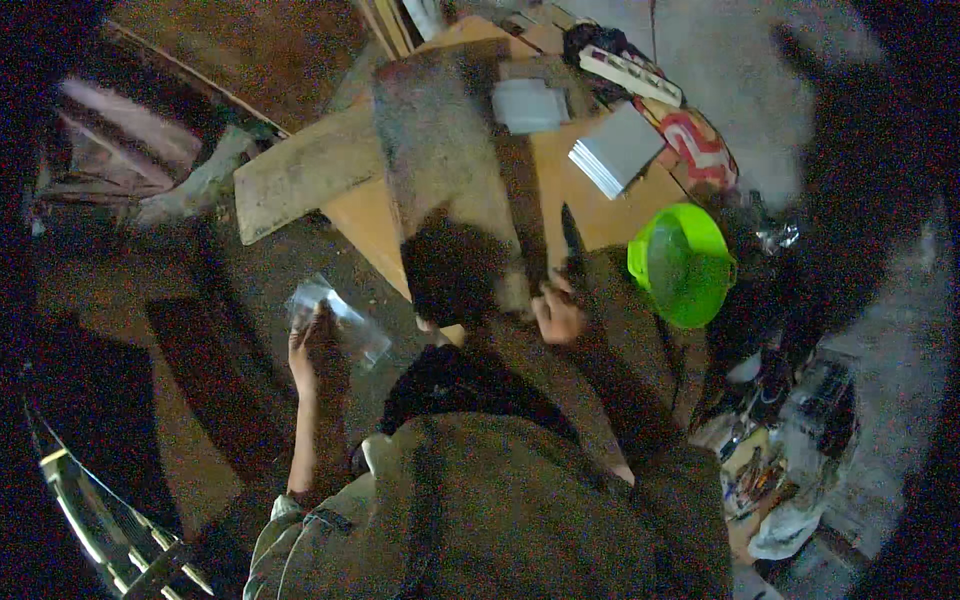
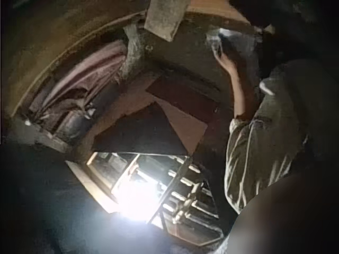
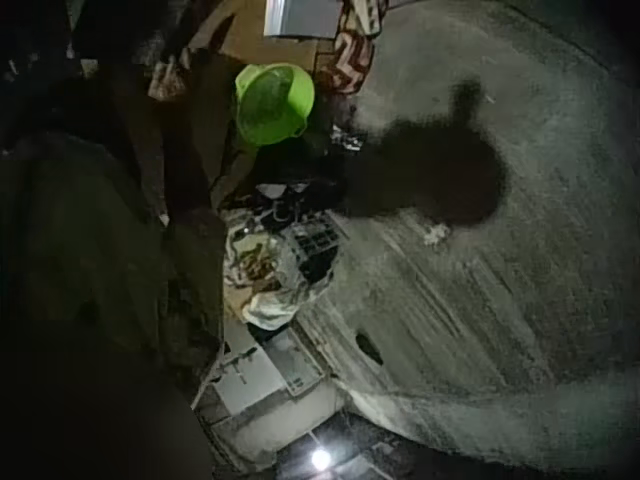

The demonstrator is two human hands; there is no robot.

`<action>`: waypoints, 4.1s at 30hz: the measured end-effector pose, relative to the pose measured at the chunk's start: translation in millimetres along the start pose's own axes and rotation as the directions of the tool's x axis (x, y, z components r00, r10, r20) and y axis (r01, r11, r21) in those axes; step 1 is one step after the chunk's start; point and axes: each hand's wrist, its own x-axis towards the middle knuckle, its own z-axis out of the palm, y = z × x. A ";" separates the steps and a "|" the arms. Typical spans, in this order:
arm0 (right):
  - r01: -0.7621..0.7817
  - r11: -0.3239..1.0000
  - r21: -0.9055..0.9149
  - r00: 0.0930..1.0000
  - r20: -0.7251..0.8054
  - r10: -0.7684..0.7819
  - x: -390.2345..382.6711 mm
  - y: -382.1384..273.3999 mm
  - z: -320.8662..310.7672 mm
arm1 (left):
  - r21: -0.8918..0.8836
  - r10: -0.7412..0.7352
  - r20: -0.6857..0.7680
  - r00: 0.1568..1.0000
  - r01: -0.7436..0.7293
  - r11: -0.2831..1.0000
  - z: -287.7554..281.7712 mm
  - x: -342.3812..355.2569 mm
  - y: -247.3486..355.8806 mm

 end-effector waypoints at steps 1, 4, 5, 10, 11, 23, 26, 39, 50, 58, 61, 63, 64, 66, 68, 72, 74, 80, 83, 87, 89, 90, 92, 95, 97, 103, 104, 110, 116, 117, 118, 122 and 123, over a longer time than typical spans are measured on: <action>-0.089 0.992 0.085 0.996 -0.006 0.090 -0.2 -10.8 -3.3 | -0.085 0.017 -0.037 0.999 -0.020 0.996 0.6 0.2 3.9; -0.187 0.928 0.322 0.981 0.007 0.195 -29.1 -11.1 25.5 | -0.041 0.109 0.010 0.994 -0.108 0.993 16.8 -5.6 7.3; -0.208 0.860 0.465 0.976 0.040 0.214 -18.8 -44.4 28.8 | 0.048 0.165 0.064 0.984 -0.168 0.985 24.5 -7.7 11.7; -0.420 0.405 0.812 0.892 0.452 0.017 -13.3 -118.6 63.1 | -0.269 0.101 0.158 0.982 -0.055 0.961 63.6 -24.9 14.3; -0.414 0.410 0.813 0.890 0.456 -0.006 -5.3 -138.0 53.8 | -0.299 0.111 0.192 0.975 -0.049 0.953 61.0 -25.0 15.2; -0.389 0.545 0.743 0.915 0.380 0.134 54.6 -192.2 -5.1 | -0.035 0.220 0.542 0.811 -0.240 0.970 26.3 -1.7 53.1; -0.322 0.562 0.762 0.935 0.350 0.061 60.2 -195.1 -10.8 | 0.041 0.213 0.571 0.793 -0.287 0.957 22.3 4.5 56.1; -0.241 0.370 0.897 0.967 0.188 0.174 36.3 -201.1 18.6 | -0.036 0.141 0.653 0.744 -0.156 0.987 23.6 -3.3 63.2; -0.243 0.501 0.831 0.970 0.225 0.096 32.7 -215.8 22.1 | 0.094 0.060 0.759 0.649 -0.199 0.975 27.7 9.8 66.6; 0.198 0.887 0.417 0.872 0.338 -0.354 74.4 -231.8 -15.3 | 0.070 0.168 0.918 0.359 -0.564 0.823 38.8 31.2 91.5; 0.182 0.899 0.399 0.941 0.195 -0.277 81.7 -231.9 -15.0 | 0.007 0.267 0.810 0.522 -0.464 0.886 54.8 8.9 109.2; 0.099 0.872 0.479 0.973 0.135 -0.185 76.9 -229.0 -4.6 | 0.151 0.176 0.684 0.707 -0.374 0.915 57.1 9.8 98.4; 0.127 0.814 0.567 0.992 -0.057 -0.115 76.3 -206.3 17.9 | 0.252 0.095 0.662 0.744 -0.339 0.906 63.3 5.5 92.6; -0.032 0.779 0.626 0.999 0.016 0.028 81.3 -196.5 20.5 | 0.167 0.267 0.612 0.745 -0.451 0.877 69.4 -8.9 74.8; -0.012 0.613 0.790 0.997 0.060 -0.058 69.3 -223.7 15.4 | 0.107 0.237 0.643 0.728 -0.392 0.914 74.8 -9.0 63.8; 0.066 0.649 0.758 0.998 -0.039 -0.056 73.8 -166.6 43.3 | 0.254 0.323 0.659 0.680 -0.605 0.755 79.6 17.9 31.4; 0.150 0.710 0.689 0.988 -0.128 -0.084 71.8 -161.3 47.1 | 0.200 0.343 0.691 0.636 -0.625 0.755 76.1 33.5 9.3; 0.159 0.838 0.522 0.986 -0.120 -0.113 87.0 -165.0 28.3 | 0.250 0.231 0.725 0.649 -0.560 0.790 91.1 10.5 26.9; 0.086 0.864 0.497 0.995 -0.083 -0.051 105.6 -124.0 35.3 | 0.225 0.225 0.688 0.689 -0.498 0.837 88.7 22.3 25.6; 0.389 0.891 -0.234 0.886 -0.172 -0.431 109.3 -80.8 33.6 | 0.308 0.146 0.574 0.805 -0.378 0.873 67.0 28.8 27.9; 0.061 0.987 -0.148 0.988 0.152 -0.038 101.9 -74.9 31.6 | 0.282 0.108 0.564 0.818 -0.314 0.907 55.6 31.5 20.4; 0.136 0.942 -0.307 0.989 0.105 -0.109 96.5 -39.9 47.9 | 0.288 0.099 0.572 0.814 -0.312 0.906 55.9 29.6 17.3; 0.177 0.871 -0.459 0.972 0.218 -0.083 94.8 -41.2 51.4 | 0.307 0.027 0.538 0.843 -0.226 0.924 47.4 27.1 15.0; 0.068 0.963 -0.260 0.971 0.238 -0.004 90.4 -66.5 35.7 | 0.200 0.081 0.567 0.820 -0.232 0.952 32.6 29.0 6.9; 0.244 0.959 -0.145 0.966 0.129 -0.226 91.1 -47.8 46.1 | 0.267 0.093 0.567 0.819 -0.289 0.919 23.5 31.5 3.6; 0.026 0.964 -0.266 0.970 0.239 0.039 98.0 -50.8 37.6 | 0.382 0.052 0.613 0.789 -0.352 0.855 48.9 19.4 15.6; -0.013 1.000 -0.008 0.985 0.170 0.014 98.5 -58.0 35.2 | 0.369 0.093 0.638 0.764 -0.410 0.834 50.0 21.9 13.7; -0.274 0.715 0.643 0.924 0.383 0.010 101.4 -62.7 14.9 | 0.339 0.343 0.678 0.650 -0.691 0.639 79.4 13.0 35.4; -0.037 0.848 0.529 0.882 0.416 -0.222 95.6 -96.0 -22.0 | 0.265 0.355 0.803 0.478 -0.821 0.506 112.5 8.0 41.4; 0.099 0.881 0.463 0.848 0.424 -0.318 98.9 -97.3 -24.8 | 0.266 0.301 0.824 0.480 -0.796 0.544 112.2 10.8 38.0; 0.096 0.881 0.464 0.847 0.426 -0.317 99.4 -103.5 -26.2 | 0.395 0.141 0.847 0.513 -0.784 0.479 114.5 -2.1 60.6; -0.067 0.833 0.550 0.850 0.468 -0.241 100.4 -115.2 -32.6 | 0.308 0.297 0.850 0.435 -0.868 0.390 115.8 11.2 41.9; -0.120 0.814 0.568 0.853 0.479 -0.209 101.9 -104.9 -34.7 | 0.292 0.299 0.857 0.421 -0.873 0.392 115.4 13.1 40.0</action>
